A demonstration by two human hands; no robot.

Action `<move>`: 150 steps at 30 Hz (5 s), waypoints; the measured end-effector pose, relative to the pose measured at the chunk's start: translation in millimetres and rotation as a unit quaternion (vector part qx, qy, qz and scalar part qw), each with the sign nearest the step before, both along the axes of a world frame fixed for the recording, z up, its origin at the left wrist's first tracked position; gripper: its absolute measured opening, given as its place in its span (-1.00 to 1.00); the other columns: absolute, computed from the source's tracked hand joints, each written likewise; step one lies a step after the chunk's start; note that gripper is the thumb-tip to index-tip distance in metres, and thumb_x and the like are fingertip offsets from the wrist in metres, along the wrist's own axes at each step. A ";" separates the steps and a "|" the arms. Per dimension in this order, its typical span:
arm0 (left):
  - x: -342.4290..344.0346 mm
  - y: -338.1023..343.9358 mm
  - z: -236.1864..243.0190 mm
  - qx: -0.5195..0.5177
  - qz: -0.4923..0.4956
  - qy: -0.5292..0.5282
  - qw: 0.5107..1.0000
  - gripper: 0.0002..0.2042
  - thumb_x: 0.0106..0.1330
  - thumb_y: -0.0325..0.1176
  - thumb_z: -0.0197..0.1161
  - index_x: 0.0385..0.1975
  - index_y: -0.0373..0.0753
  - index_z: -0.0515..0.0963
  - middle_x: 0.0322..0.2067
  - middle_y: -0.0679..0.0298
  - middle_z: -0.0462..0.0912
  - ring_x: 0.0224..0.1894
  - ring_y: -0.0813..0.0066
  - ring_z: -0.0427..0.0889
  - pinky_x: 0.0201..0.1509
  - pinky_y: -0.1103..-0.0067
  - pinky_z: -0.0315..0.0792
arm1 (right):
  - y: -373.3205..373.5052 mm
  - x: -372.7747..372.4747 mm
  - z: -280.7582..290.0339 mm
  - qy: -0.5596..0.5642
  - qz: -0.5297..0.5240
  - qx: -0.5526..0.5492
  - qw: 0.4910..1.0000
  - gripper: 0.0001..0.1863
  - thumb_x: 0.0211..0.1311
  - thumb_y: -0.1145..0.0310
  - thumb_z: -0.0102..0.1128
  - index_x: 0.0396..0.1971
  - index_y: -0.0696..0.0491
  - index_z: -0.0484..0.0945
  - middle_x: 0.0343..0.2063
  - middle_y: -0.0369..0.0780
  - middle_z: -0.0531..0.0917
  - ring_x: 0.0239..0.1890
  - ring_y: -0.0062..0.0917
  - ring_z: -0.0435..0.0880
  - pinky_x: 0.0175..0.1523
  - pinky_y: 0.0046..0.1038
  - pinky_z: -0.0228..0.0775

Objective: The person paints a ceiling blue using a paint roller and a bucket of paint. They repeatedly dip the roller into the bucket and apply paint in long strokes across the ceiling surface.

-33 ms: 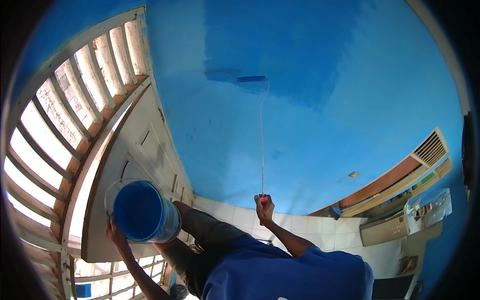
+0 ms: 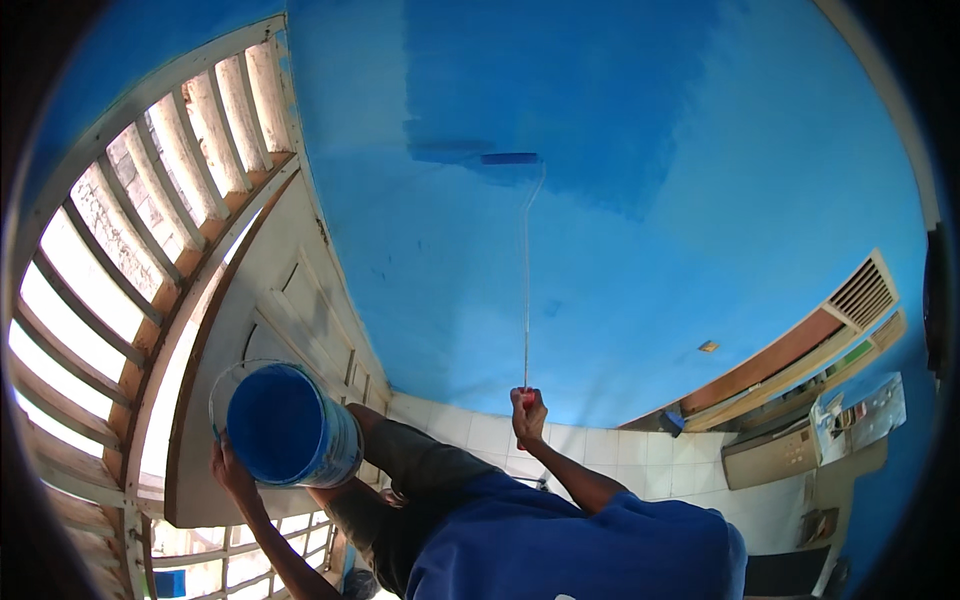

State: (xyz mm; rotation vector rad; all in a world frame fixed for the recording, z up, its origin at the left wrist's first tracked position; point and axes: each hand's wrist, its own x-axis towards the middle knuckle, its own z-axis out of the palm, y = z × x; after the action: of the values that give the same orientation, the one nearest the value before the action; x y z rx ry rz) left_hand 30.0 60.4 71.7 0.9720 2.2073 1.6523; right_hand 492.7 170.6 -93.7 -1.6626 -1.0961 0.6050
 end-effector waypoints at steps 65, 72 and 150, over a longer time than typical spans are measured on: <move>3.1 9.1 -5.5 0.046 -0.016 -0.062 0.997 -0.69 0.33 -0.27 -0.08 -0.17 -0.33 0.53 -0.37 0.18 0.60 -0.35 0.45 0.55 -0.25 0.54 0.40 | 65.4 -76.3 -64.3 0.086 0.025 -0.030 0.996 -0.54 0.21 0.01 -0.03 -0.28 0.18 0.39 -0.55 -0.05 0.54 -0.44 -0.30 0.56 -0.29 -0.32 0.36; 9.6 11.5 1.8 0.031 -0.009 -0.032 0.999 -0.68 0.33 -0.25 -0.08 -0.18 -0.34 0.53 -0.38 0.18 0.60 -0.36 0.45 0.54 -0.27 0.54 0.40 | 9.7 -40.4 -59.2 0.067 -0.025 -0.108 0.992 -0.43 0.15 -0.13 -0.04 -0.42 0.21 0.37 -0.63 0.06 0.47 -0.56 -0.12 0.42 -0.38 -0.19 0.26; 12.1 12.6 -2.3 0.065 -0.033 -0.007 0.997 -0.71 0.30 -0.32 -0.08 -0.21 -0.36 0.53 -0.41 0.19 0.59 -0.39 0.45 0.52 -0.27 0.52 0.39 | 120.5 20.5 60.1 0.071 0.020 0.089 0.993 -0.56 0.21 0.04 0.02 -0.43 0.21 0.36 -0.69 -0.18 0.44 -0.61 -0.56 0.36 -0.49 -0.44 0.25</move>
State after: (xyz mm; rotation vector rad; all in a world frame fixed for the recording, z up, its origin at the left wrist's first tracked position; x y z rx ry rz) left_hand 42.1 73.0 69.4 1.0501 2.0577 1.7865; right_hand 513.2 291.1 -33.5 -1.4255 -1.0507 0.6215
